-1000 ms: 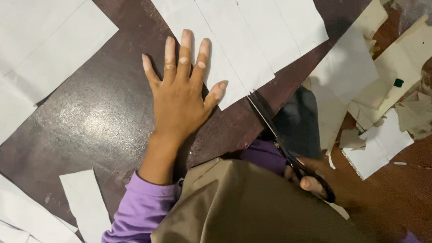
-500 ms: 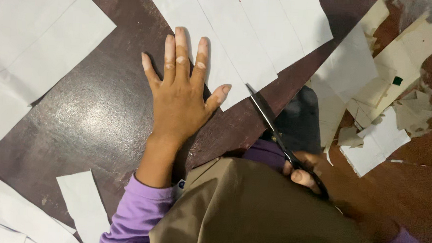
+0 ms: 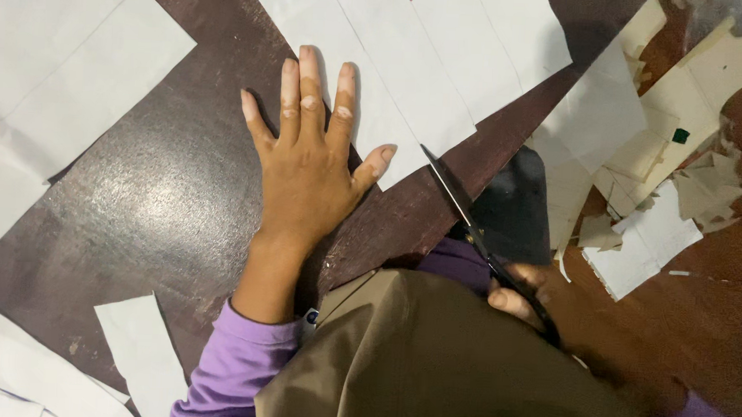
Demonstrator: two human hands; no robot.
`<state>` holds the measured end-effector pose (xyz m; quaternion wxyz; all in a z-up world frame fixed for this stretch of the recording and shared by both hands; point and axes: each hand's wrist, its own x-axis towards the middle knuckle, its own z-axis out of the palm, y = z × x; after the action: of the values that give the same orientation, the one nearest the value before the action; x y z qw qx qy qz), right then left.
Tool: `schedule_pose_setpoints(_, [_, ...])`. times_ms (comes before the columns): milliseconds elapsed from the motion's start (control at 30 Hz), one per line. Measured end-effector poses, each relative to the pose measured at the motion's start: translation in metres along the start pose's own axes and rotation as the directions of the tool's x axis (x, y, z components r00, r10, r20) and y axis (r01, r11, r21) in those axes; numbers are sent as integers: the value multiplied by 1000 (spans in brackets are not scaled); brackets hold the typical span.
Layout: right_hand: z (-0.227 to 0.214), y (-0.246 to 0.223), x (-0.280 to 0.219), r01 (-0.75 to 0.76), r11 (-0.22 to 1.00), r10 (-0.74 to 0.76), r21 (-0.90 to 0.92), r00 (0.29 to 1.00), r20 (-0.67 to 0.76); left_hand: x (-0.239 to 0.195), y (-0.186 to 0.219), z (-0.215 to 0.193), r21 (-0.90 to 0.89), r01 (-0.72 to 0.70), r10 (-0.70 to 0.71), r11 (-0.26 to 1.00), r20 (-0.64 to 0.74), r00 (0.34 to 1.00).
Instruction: The person uses a pair of scissors to cut a large sheet of white paper along pre-drawn lines on a dark wooden table. They hold the paper steady with their left hand while cutting with their right hand, creating several rectangular pieces.
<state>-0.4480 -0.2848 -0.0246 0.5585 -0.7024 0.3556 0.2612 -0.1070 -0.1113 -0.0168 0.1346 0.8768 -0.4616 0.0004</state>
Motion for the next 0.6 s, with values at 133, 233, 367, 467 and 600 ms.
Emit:
schedule_pose_setpoints(133, [-4,-48,-7,-150,978,157,148,987,-35,0,0,-1,29,-5,5,1000,5,1000])
schedule_pose_setpoints(233, [-6,-67,-6,-102,983,101,151,995,15,0,0,0,37,-6,5,999,7,1000])
schedule_pose_setpoints(367, [-7,-51,0,-69,988,62,136,996,57,1,0,-1,22,-3,3,1000,-6,1000])
schedule_pose_setpoints(467, [2,-63,3,-290,956,293,42,947,-134,1,-1,-1,39,-2,3,999,-8,1000])
schedule_pose_setpoints(600, [-7,-97,-5,-297,949,286,-111,953,-104,1,-1,-2,68,-4,3,998,16,1000])
